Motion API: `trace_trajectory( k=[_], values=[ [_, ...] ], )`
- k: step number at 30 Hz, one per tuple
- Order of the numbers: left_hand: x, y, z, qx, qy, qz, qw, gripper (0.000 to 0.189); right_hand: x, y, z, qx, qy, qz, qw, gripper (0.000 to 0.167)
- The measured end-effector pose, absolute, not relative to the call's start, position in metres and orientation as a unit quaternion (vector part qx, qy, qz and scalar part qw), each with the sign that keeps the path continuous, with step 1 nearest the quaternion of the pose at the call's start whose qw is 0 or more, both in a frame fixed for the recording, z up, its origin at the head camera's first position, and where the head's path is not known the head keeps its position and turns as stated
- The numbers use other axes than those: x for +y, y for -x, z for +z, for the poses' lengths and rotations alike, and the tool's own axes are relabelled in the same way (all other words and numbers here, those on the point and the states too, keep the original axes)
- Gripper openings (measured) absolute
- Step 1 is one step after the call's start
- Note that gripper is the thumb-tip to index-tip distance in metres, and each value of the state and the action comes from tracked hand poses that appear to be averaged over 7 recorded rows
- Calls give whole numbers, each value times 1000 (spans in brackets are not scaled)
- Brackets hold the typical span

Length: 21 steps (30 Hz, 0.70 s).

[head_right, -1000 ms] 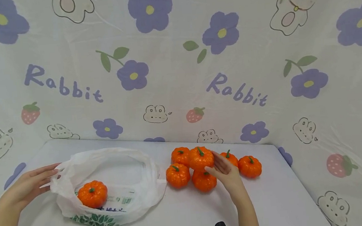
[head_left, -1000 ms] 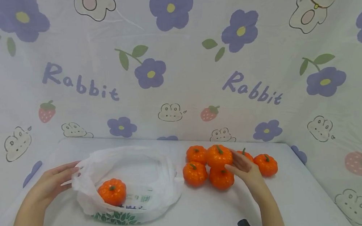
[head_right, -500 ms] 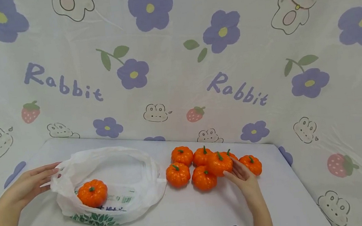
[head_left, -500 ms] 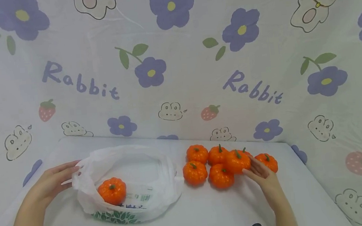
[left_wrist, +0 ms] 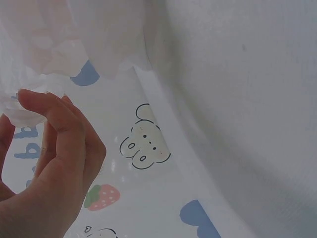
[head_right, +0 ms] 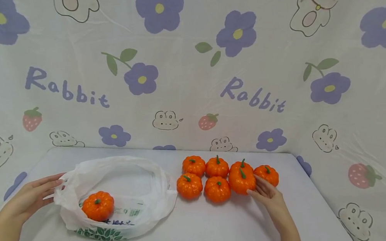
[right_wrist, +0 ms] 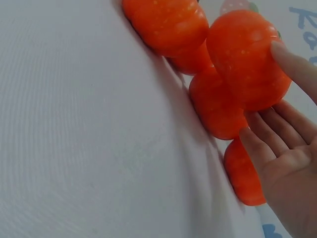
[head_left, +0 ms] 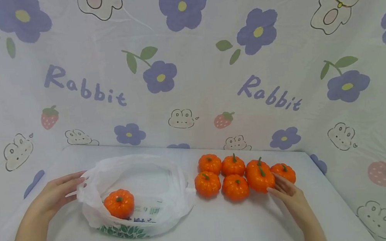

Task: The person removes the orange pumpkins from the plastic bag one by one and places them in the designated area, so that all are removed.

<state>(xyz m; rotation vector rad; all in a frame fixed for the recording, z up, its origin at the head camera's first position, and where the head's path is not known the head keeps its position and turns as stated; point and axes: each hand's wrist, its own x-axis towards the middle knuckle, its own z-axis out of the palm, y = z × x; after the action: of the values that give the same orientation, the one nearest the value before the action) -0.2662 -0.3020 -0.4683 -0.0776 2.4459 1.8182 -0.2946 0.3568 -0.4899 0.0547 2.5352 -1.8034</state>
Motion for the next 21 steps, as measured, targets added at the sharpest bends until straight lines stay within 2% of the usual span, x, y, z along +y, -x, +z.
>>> trace_trajectory(
  k=[13,21],
  values=[
    [-301,268,-470,804,26,591,52,71,365,297,-502,817,-45,-573,42,90],
    [-298,268,-470,811,31,582,50,73,371,295,-511,831,-34,-554,50,87]
  ],
)
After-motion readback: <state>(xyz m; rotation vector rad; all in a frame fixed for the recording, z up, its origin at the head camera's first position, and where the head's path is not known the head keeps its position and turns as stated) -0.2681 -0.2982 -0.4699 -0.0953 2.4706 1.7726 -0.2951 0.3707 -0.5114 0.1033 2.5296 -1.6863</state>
